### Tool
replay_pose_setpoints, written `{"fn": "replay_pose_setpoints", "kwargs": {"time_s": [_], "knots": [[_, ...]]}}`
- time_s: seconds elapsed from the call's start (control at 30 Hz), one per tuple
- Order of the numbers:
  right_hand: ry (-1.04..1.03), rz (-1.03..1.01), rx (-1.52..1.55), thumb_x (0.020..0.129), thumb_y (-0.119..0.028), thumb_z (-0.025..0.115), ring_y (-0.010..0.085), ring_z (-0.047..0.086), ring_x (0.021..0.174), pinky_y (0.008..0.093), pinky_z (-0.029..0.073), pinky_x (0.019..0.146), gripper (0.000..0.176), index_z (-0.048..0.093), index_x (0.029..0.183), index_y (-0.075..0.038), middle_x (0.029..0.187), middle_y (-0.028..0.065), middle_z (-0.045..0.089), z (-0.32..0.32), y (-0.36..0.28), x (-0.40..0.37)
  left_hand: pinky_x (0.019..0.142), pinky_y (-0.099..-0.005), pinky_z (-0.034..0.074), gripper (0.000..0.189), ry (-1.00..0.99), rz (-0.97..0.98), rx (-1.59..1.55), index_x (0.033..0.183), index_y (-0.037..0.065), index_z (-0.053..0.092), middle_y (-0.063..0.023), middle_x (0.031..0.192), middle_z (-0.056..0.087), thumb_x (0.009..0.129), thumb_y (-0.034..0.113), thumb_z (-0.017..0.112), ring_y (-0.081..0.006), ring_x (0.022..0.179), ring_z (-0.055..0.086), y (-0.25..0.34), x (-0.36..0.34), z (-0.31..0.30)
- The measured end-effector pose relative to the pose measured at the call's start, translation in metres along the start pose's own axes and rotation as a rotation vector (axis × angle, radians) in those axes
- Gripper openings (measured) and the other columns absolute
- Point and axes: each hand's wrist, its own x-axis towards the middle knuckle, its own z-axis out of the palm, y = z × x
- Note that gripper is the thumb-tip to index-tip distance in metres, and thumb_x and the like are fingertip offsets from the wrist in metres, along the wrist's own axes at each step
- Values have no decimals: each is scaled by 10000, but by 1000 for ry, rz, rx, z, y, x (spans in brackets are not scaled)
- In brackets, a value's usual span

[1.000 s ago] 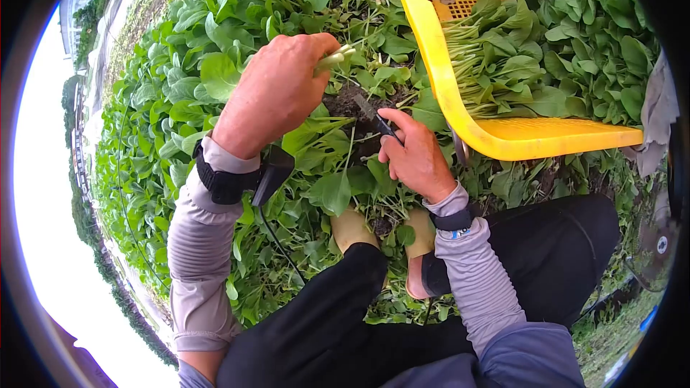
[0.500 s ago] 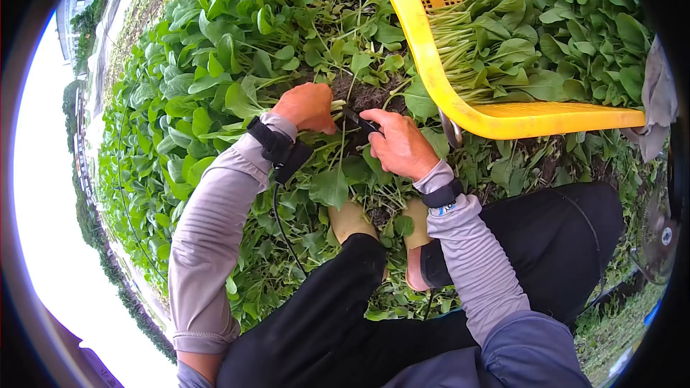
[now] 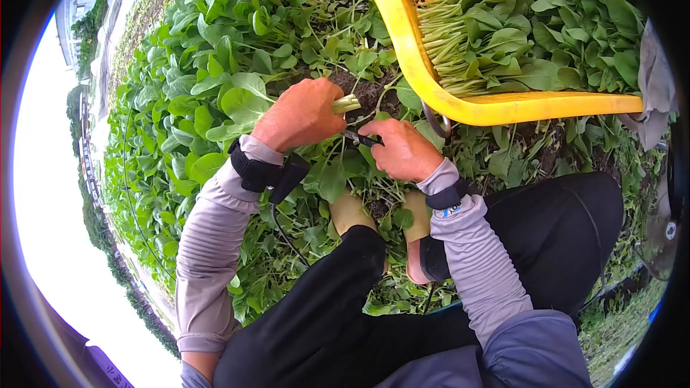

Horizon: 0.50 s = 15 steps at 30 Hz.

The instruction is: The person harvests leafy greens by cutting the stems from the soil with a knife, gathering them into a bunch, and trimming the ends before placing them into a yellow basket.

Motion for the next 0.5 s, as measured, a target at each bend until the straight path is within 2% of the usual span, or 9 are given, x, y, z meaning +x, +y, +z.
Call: {"fn": "replay_pose_setpoints", "kwargs": {"time_s": [0.07,0.1,0.2,0.27,0.33,0.37,0.43,0.47,0.5], "knots": [[150,-155,-202,871,-33,569,402,741,1007,461,573,944,442,694,1291,21,1047,265,757,17,24,6,852,-524,594,230,20,15,46,892,-14,753,-278,915,737,786,179,688,-464,908,727,-10,7,27],[106,-51,-173,855,-26,588,460,658,1187,486,507,1076,422,709,1256,27,1216,288,714,13,14,2,853,-515,600,224,-36,-26,109,901,-13,761,-274,915,743,784,165,693,-456,912,736,-9,8,34],[156,-146,-173,851,-29,589,446,675,1170,482,517,1070,419,706,1248,39,1199,286,722,21,30,7,868,-489,613,215,-140,-140,212,919,-23,775,-267,924,758,774,113,694,-424,940,759,-15,10,56],[128,-120,-183,859,-37,585,444,663,1195,475,514,1076,407,704,1238,49,1224,286,714,24,32,8,846,-510,597,246,-132,-190,224,898,-30,746,-275,950,745,783,187,728,-445,951,735,-30,14,77],[222,-222,-196,858,-46,585,405,735,1047,459,558,994,415,703,1245,50,1102,274,748,32,32,12,846,-509,598,239,-119,-186,215,907,-29,750,-271,944,745,785,174,715,-446,956,734,-36,12,82],[222,-221,-195,858,-46,585,405,735,1047,459,558,994,415,703,1245,50,1102,274,748,31,34,12,845,-508,599,234,-106,-180,208,917,-28,753,-266,938,745,787,161,701,-448,962,734,-39,12,84],[-11,24,-134,858,-57,591,334,769,822,438,593,871,424,707,1254,39,930,242,762,18,17,11,823,-510,594,231,-120,-163,207,912,-26,747,-258,931,746,790,164,699,-448,930,733,-37,10,75],[-16,25,-131,858,-57,591,334,769,822,438,593,871,424,707,1254,39,930,242,762,15,17,11,802,-512,588,228,-140,-151,202,908,-24,741,-249,924,748,792,167,696,-449,899,732,-38,7,72],[18,-7,-102,859,-57,588,305,756,746,433,595,821,429,709,1261,32,866,223,754,11,21,9,802,-512,588,228,-146,-155,200,908,-24,741,-249,924,748,792,167,696,-449,899,732,-39,4,64]]}}
